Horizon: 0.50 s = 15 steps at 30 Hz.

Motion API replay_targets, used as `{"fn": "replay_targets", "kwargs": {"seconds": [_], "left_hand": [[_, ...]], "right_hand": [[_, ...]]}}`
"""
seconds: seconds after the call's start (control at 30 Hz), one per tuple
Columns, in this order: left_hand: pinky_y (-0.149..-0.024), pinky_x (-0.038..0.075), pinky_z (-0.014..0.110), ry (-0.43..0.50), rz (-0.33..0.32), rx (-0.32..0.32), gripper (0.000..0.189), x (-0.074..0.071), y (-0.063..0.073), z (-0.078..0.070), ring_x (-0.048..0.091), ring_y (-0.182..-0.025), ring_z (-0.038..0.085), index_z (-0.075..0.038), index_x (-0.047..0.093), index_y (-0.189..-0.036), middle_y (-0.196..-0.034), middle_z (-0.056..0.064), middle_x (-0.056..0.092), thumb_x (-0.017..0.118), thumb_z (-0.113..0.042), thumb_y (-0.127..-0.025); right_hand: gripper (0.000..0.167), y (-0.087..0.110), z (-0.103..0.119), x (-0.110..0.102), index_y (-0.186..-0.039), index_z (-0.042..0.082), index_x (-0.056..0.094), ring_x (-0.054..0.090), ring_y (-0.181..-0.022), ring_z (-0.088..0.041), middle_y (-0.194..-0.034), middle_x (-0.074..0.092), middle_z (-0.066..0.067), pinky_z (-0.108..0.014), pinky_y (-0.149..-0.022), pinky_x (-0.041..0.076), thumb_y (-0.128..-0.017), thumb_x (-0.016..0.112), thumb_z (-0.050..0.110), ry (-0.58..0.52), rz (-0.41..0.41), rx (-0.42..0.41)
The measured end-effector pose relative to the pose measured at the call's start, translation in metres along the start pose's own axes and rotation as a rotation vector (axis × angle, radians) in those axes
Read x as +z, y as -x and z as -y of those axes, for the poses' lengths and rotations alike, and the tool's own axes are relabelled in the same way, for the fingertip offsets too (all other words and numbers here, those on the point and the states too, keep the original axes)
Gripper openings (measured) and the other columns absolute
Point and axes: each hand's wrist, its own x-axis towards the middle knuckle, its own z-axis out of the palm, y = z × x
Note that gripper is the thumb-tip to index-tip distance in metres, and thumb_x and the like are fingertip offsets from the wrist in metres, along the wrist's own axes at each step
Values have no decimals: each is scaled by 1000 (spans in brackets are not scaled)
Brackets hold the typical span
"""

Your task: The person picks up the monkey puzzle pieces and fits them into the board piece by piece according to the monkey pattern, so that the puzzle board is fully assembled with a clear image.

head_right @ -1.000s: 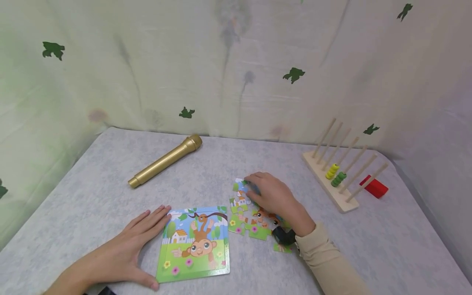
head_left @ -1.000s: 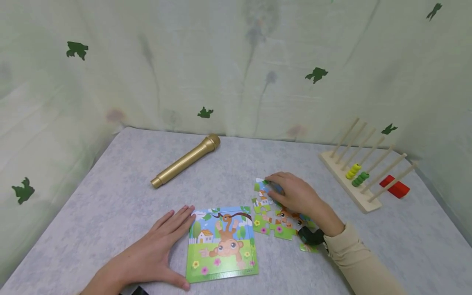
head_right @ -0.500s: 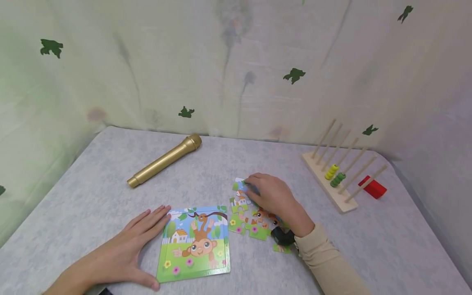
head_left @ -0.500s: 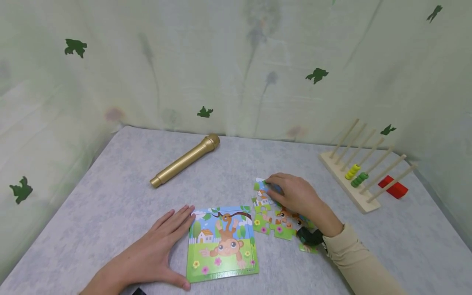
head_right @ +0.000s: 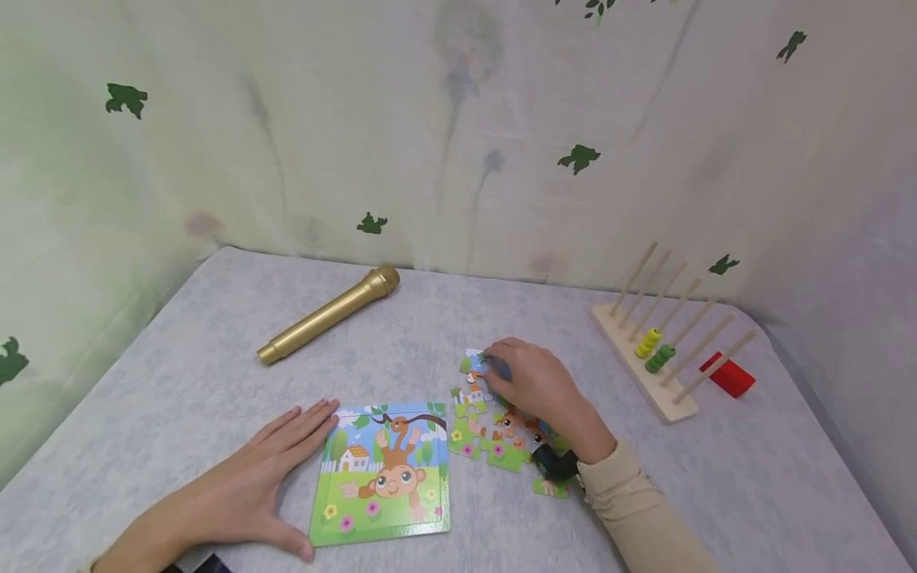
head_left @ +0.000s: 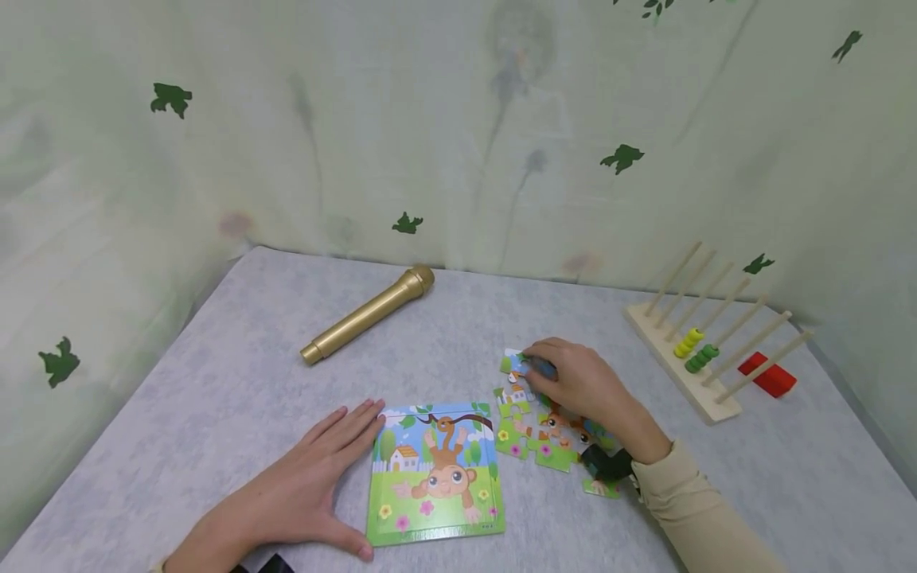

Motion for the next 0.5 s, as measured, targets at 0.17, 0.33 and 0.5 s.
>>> {"fn": "replay_targets", "kwargs": {"seconds": [0.17, 0.33, 0.5], "left_hand": [[-126, -9, 17, 2, 1, -6, 143, 1, -1, 1, 27, -156, 32, 1, 28, -161, -170, 14, 24, 64, -95, -61], [-126, -8, 17, -3, -3, -6, 143, 2, -1, 1, 27, -156, 31, 0, 28, -161, -171, 14, 25, 64, -95, -61], [-126, -9, 17, 7, 14, -18, 144, 2, -1, 1, 25, -157, 29, 0, 27, -162, -171, 12, 22, 64, -95, -60]], "right_hand": [[33, -1, -1, -2, -124, 7, 73, 71, -104, -26, -126, 71, -11, -42, -83, 63, -95, 76, 24, -4, -22, -20], [33, -2, 2, -4, -123, 7, 74, 72, -105, -28, -125, 72, -11, -45, -83, 63, -95, 76, 23, -6, -54, -36], [33, -2, 8, -7, -124, 8, 74, 72, -106, -29, -126, 71, -12, -47, -84, 63, -94, 76, 24, -7, -80, -47]]}}
